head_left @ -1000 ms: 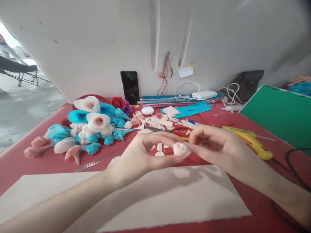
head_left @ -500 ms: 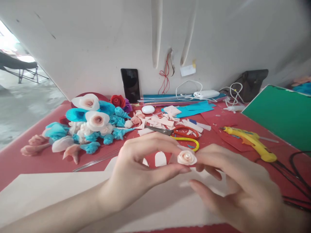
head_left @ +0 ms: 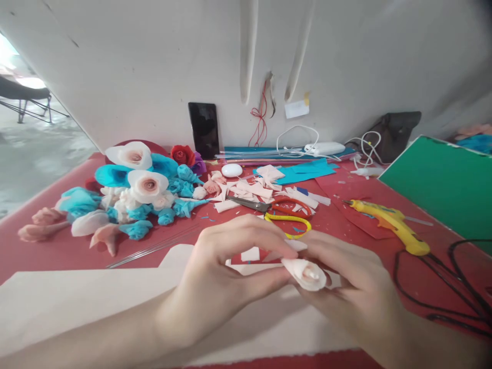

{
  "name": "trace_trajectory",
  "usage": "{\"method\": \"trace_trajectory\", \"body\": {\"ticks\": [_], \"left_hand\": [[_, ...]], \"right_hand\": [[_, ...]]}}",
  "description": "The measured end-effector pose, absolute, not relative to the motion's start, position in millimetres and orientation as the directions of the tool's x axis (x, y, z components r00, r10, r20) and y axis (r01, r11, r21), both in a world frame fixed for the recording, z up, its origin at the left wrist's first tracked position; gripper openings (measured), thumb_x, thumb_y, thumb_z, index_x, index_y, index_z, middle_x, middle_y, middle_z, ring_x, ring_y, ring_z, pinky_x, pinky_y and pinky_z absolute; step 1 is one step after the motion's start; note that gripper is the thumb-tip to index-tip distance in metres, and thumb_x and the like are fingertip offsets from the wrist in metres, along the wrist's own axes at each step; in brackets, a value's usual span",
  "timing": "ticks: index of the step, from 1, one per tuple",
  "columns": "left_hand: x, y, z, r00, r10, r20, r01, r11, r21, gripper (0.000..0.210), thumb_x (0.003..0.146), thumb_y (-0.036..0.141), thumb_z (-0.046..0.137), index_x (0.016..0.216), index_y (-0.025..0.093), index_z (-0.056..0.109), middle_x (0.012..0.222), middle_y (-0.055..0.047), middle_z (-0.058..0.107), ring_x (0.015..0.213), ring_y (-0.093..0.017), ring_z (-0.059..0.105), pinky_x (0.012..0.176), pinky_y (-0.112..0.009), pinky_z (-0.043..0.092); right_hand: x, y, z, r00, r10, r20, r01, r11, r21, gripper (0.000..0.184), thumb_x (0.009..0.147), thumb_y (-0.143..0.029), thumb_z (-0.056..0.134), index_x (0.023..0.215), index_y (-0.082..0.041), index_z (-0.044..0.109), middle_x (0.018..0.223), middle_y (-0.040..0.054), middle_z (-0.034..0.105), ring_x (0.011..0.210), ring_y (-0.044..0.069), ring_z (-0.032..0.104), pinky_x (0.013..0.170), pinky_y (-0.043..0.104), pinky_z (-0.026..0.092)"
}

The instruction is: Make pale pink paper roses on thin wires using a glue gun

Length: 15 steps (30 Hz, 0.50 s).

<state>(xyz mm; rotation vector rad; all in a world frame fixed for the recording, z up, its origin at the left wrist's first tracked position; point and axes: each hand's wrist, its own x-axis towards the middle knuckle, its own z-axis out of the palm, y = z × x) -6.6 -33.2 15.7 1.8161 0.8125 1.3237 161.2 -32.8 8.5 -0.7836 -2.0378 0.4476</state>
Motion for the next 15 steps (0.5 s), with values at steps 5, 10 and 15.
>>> {"method": "trace_trajectory", "body": {"ticks": [5,10,15], "left_hand": [[-6.0,-36.0,13.5,0.270,0.824,0.499,0.037,-0.527,0.849,0.011,0.070,0.011,0.071,0.077,0.019,0.067,0.080,0.002,0.069,0.073,-0.010,0.063,0.069,-0.020,0.051],[-4.3,-39.6,14.1,0.286,0.853,0.436,0.029,-0.463,0.886,0.015,0.068,0.009,0.072,0.076,0.021,0.067,0.082,0.002,0.069,0.072,-0.011,0.062,0.069,-0.022,0.050],[-5.1,-41.8,21.7,0.289,0.876,0.385,-0.098,-0.373,0.923,0.024,0.062,0.015,0.077,0.083,0.020,0.067,0.083,0.002,0.068,0.077,-0.012,0.062,0.074,-0.018,0.051]], "right_hand": [[161.2,-33.0,14.1,-0.416,0.680,0.604,0.339,0.732,-0.590,0.025,0.090,-0.030,0.051,0.074,-0.013,0.058,0.059,-0.0023,0.051,0.052,0.004,0.048,0.048,0.012,0.038],[162.1,-35.9,10.9,-0.415,0.763,0.496,0.338,0.635,-0.694,0.031,0.086,-0.034,0.055,0.062,-0.015,0.054,0.052,-0.0012,0.049,0.052,0.009,0.052,0.042,0.016,0.037],[162.9,-37.3,6.3,-0.324,0.816,0.478,0.235,0.559,-0.795,0.012,0.082,-0.025,0.061,0.071,-0.019,0.062,0.064,-0.0010,0.060,0.052,0.008,0.053,0.044,0.017,0.041]]}}
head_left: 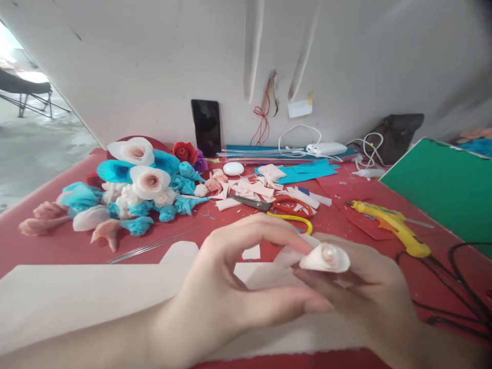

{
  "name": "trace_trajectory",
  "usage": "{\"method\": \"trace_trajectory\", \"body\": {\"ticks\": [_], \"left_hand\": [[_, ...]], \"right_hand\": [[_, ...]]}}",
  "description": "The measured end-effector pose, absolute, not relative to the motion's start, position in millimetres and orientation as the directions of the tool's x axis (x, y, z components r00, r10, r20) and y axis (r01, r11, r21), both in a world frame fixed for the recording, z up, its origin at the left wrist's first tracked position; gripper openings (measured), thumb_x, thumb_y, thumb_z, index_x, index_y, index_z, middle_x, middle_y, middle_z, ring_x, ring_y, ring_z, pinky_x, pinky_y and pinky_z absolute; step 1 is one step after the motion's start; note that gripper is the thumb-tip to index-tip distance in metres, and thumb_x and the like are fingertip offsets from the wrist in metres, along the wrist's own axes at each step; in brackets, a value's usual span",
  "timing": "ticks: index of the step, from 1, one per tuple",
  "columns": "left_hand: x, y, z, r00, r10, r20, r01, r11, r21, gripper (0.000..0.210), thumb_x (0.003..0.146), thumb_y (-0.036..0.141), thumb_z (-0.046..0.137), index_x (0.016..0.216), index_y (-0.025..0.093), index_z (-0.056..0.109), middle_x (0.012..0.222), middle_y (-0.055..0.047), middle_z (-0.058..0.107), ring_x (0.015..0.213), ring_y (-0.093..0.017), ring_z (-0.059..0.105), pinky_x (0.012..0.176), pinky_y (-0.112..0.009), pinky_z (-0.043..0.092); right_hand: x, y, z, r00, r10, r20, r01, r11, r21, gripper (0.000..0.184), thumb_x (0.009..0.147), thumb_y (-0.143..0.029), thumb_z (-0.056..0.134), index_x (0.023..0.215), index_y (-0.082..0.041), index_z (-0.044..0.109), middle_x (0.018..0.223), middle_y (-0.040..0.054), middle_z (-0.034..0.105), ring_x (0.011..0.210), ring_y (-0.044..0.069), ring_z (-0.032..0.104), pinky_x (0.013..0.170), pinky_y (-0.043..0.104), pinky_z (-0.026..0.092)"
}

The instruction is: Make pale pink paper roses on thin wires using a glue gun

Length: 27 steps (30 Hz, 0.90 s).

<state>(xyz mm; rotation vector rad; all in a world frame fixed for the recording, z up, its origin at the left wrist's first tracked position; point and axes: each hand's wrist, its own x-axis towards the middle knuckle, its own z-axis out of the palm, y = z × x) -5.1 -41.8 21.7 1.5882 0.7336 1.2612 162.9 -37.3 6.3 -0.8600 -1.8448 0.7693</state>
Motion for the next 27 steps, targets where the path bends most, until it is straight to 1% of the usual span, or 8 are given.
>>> {"method": "trace_trajectory", "body": {"ticks": [2,3,6,11,15,18,22,27], "left_hand": [[-5.9,-41.0,24.5,0.259,0.908,0.330,-0.119,-0.309,0.944,0.015,0.070,0.017,0.072,0.084,0.021,0.067,0.084,0.003,0.068,0.080,-0.011,0.062,0.074,-0.016,0.051],[-6.1,-40.1,25.1,0.232,0.926,0.298,-0.122,-0.277,0.953,0.012,0.074,0.017,0.069,0.084,0.022,0.067,0.085,0.004,0.069,0.081,-0.009,0.063,0.072,-0.013,0.051],[-6.4,-36.0,23.6,0.177,0.961,0.213,-0.148,-0.189,0.971,0.008,0.077,0.014,0.065,0.078,0.023,0.066,0.079,0.006,0.068,0.073,-0.006,0.063,0.064,-0.007,0.051],[-6.3,-31.7,18.8,0.128,0.972,0.196,-0.271,-0.156,0.950,0.028,0.071,0.009,0.070,0.092,0.028,0.064,0.072,0.008,0.068,0.070,-0.006,0.065,0.058,-0.006,0.053],[-5.2,-33.2,21.4,0.156,0.980,0.119,-0.243,-0.079,0.967,0.009,0.071,0.011,0.071,0.070,0.020,0.068,0.068,0.005,0.072,0.065,-0.008,0.068,0.056,-0.006,0.054],[-4.2,-35.3,24.1,0.172,0.982,0.075,-0.248,-0.030,0.968,0.009,0.070,0.012,0.071,0.065,0.019,0.069,0.065,0.006,0.072,0.060,-0.008,0.068,0.055,-0.006,0.054],[-5.2,-37.3,26.2,0.181,0.979,0.090,-0.219,-0.049,0.975,0.010,0.070,0.013,0.072,0.067,0.022,0.071,0.065,0.007,0.073,0.059,-0.006,0.068,0.053,-0.003,0.052],[-8.6,-37.9,29.3,0.198,0.965,0.172,-0.025,-0.171,0.985,0.010,0.073,0.019,0.069,0.070,0.028,0.073,0.066,0.011,0.073,0.062,-0.005,0.067,0.052,0.000,0.049]], "right_hand": [[163.2,-37.6,7.1,-0.327,0.796,0.510,0.213,0.588,-0.780,0.003,0.080,-0.020,0.062,0.080,-0.022,0.064,0.063,-0.0032,0.058,0.051,0.007,0.051,0.046,0.016,0.042],[163.2,-37.8,7.8,-0.329,0.789,0.519,0.218,0.598,-0.771,0.007,0.079,-0.018,0.062,0.084,-0.023,0.064,0.063,-0.0041,0.058,0.051,0.007,0.051,0.047,0.016,0.043],[163.0,-38.4,10.2,-0.316,0.785,0.532,0.266,0.612,-0.745,0.008,0.078,-0.014,0.062,0.079,-0.023,0.062,0.060,-0.0053,0.054,0.049,0.005,0.047,0.046,0.013,0.040],[162.4,-38.1,11.5,-0.365,0.736,0.570,0.313,0.674,-0.670,0.010,0.081,-0.015,0.059,0.072,-0.019,0.058,0.057,-0.0042,0.053,0.047,0.005,0.047,0.042,0.014,0.036],[162.4,-37.9,10.0,-0.392,0.680,0.619,0.343,0.733,-0.588,0.009,0.085,-0.022,0.056,0.077,-0.019,0.059,0.063,-0.0017,0.061,0.053,0.008,0.055,0.043,0.017,0.038],[163.0,-38.2,8.9,-0.396,0.685,0.612,0.354,0.729,-0.586,0.009,0.085,-0.022,0.057,0.077,-0.019,0.060,0.064,-0.0012,0.062,0.057,0.010,0.058,0.045,0.018,0.040],[163.8,-38.7,9.9,-0.395,0.712,0.581,0.373,0.702,-0.607,0.009,0.084,-0.019,0.058,0.075,-0.019,0.060,0.061,-0.0027,0.059,0.051,0.008,0.053,0.045,0.018,0.038],[161.1,-37.1,13.1,-0.391,0.738,0.550,0.406,0.675,-0.616,0.017,0.083,-0.021,0.059,0.067,-0.017,0.058,0.054,-0.0043,0.052,0.046,0.005,0.044,0.042,0.016,0.033]]}}
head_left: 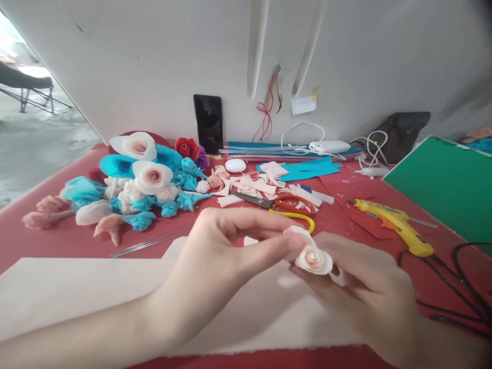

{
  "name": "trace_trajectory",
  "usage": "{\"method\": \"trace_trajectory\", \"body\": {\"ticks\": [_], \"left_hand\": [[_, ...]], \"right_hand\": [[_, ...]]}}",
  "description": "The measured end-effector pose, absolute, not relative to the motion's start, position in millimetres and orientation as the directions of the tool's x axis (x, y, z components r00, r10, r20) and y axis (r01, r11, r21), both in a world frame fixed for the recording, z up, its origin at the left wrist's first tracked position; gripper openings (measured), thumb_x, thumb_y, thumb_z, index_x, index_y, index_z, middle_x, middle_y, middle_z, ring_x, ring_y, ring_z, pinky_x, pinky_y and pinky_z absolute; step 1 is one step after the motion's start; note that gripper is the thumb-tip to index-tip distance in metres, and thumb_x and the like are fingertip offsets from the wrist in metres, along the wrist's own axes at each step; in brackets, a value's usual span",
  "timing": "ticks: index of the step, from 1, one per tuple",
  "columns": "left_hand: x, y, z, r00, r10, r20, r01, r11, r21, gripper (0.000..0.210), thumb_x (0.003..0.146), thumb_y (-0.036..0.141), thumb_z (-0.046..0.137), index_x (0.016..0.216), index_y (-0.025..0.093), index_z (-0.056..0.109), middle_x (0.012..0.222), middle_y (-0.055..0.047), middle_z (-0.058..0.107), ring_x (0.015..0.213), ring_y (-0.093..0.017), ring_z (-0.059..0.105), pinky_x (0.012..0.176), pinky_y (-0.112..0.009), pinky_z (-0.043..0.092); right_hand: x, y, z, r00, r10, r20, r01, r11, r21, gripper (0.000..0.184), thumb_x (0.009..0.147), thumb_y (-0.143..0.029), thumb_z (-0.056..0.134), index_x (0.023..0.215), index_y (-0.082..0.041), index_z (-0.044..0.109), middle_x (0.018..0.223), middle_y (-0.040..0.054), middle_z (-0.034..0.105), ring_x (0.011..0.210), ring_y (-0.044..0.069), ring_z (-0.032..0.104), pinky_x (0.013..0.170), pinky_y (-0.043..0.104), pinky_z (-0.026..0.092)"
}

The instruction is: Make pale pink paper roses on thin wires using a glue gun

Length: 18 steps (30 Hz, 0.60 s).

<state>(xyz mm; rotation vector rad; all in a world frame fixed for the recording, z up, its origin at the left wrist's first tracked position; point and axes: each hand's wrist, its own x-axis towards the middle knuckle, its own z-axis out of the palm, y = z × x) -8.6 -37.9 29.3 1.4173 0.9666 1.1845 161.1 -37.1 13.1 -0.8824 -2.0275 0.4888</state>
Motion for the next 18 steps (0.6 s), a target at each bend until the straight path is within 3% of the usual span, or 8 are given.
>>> {"method": "trace_trajectory", "body": {"ticks": [8,13,18], "left_hand": [[-8.3,-36.8,38.5,0.171,0.933,0.317,0.077,-0.333,0.940,0.024,0.071,0.009,0.068,0.070,0.033,0.074,0.068,0.014,0.073,0.064,-0.006,0.068,0.057,-0.002,0.051],[-10.8,-37.1,39.4,0.152,0.932,0.329,0.198,-0.355,0.914,0.007,0.072,0.023,0.069,0.066,0.026,0.073,0.065,0.009,0.073,0.060,-0.009,0.067,0.053,-0.006,0.052],[-10.7,-34.4,38.2,0.201,0.940,0.275,0.145,-0.307,0.941,0.008,0.074,0.021,0.066,0.070,0.024,0.072,0.065,0.008,0.073,0.061,-0.009,0.068,0.052,-0.007,0.051]], "right_hand": [[163.1,-35.0,6.1,-0.431,0.678,0.595,0.420,0.735,-0.533,0.012,0.087,-0.024,0.056,0.077,-0.019,0.061,0.068,-0.0005,0.063,0.059,0.010,0.058,0.047,0.019,0.040],[163.3,-34.8,7.9,-0.442,0.681,0.584,0.421,0.732,-0.535,0.013,0.087,-0.023,0.055,0.077,-0.018,0.062,0.075,0.0009,0.066,0.062,0.011,0.061,0.049,0.018,0.042],[164.6,-33.9,9.0,-0.427,0.728,0.536,0.413,0.685,-0.601,0.011,0.085,-0.022,0.057,0.076,-0.020,0.063,0.073,-0.0011,0.065,0.060,0.010,0.059,0.047,0.017,0.041]]}}
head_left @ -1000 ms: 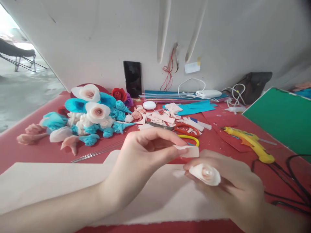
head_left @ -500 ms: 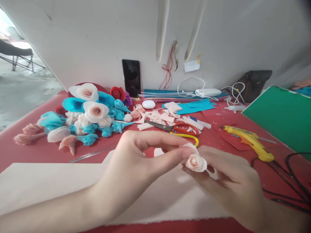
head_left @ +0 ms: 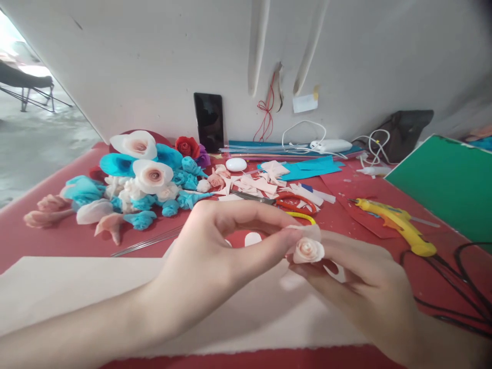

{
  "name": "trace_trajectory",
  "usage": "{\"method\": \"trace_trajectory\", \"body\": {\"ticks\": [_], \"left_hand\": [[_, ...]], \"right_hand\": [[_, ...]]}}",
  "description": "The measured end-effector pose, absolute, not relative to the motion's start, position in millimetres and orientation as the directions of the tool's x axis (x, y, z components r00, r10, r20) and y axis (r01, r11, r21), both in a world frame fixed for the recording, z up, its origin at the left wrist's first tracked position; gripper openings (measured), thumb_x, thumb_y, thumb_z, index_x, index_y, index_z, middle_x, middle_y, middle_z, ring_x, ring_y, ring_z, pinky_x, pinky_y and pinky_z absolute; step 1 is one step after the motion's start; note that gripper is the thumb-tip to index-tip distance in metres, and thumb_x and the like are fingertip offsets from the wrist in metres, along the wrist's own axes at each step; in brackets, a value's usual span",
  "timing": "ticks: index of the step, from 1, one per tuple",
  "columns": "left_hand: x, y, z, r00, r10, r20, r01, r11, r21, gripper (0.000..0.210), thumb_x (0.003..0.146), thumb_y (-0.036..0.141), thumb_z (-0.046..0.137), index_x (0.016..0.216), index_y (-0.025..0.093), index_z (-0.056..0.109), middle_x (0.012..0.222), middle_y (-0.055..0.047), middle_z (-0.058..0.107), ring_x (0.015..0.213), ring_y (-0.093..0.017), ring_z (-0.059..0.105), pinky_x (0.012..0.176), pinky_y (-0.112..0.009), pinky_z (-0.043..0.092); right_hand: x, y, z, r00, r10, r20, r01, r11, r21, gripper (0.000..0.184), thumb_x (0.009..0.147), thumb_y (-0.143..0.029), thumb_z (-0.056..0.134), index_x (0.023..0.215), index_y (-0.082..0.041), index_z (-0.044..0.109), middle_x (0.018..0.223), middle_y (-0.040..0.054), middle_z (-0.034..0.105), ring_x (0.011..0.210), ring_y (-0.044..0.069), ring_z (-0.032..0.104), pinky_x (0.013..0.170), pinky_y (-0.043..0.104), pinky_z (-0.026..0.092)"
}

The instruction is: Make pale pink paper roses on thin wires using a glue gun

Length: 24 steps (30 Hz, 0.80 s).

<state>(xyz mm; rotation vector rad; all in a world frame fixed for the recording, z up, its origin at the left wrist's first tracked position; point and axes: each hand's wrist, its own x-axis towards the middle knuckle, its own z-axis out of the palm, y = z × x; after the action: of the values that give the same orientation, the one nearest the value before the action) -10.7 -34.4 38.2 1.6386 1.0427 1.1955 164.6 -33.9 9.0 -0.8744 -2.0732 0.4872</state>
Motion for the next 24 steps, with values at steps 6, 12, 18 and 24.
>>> {"method": "trace_trajectory", "body": {"ticks": [6,12,18,24], "left_hand": [[-13.7,-34.4,37.6,0.236,0.937,0.258,0.176,-0.302,0.937,0.013,0.076,0.022,0.064,0.076,0.031,0.072,0.071,0.012,0.073,0.064,-0.009,0.068,0.052,-0.008,0.050],[-14.6,-35.8,36.6,0.267,0.922,0.281,0.220,-0.342,0.914,0.020,0.079,0.021,0.060,0.086,0.036,0.071,0.075,0.013,0.073,0.065,-0.010,0.068,0.051,-0.012,0.051],[-12.4,-35.3,35.6,0.326,0.909,0.260,0.100,-0.307,0.946,0.028,0.076,0.014,0.065,0.093,0.036,0.069,0.086,0.012,0.072,0.079,-0.007,0.067,0.069,-0.007,0.051],[-13.7,-34.2,36.6,0.355,0.928,0.110,0.139,-0.169,0.976,0.013,0.075,0.023,0.068,0.086,0.029,0.069,0.084,0.011,0.072,0.081,-0.010,0.067,0.073,-0.013,0.053]], "right_hand": [[166.3,-34.0,9.6,-0.419,0.760,0.497,0.408,0.647,-0.644,0.014,0.085,-0.025,0.058,0.073,-0.019,0.064,0.071,0.0001,0.064,0.065,0.012,0.061,0.045,0.017,0.041],[164.4,-33.1,14.0,-0.406,0.800,0.441,0.366,0.585,-0.724,0.017,0.086,-0.026,0.055,0.073,-0.018,0.064,0.064,-0.0005,0.060,0.060,0.011,0.058,0.045,0.017,0.041],[168.3,-35.0,8.8,-0.407,0.807,0.427,0.322,0.565,-0.760,0.015,0.084,-0.024,0.057,0.070,-0.020,0.059,0.055,-0.0022,0.051,0.064,0.012,0.058,0.045,0.016,0.039],[170.1,-34.5,3.2,-0.438,0.817,0.375,0.337,0.536,-0.774,0.024,0.084,-0.027,0.058,0.063,-0.018,0.049,0.053,-0.0020,0.046,0.065,0.013,0.056,0.049,0.018,0.040]]}}
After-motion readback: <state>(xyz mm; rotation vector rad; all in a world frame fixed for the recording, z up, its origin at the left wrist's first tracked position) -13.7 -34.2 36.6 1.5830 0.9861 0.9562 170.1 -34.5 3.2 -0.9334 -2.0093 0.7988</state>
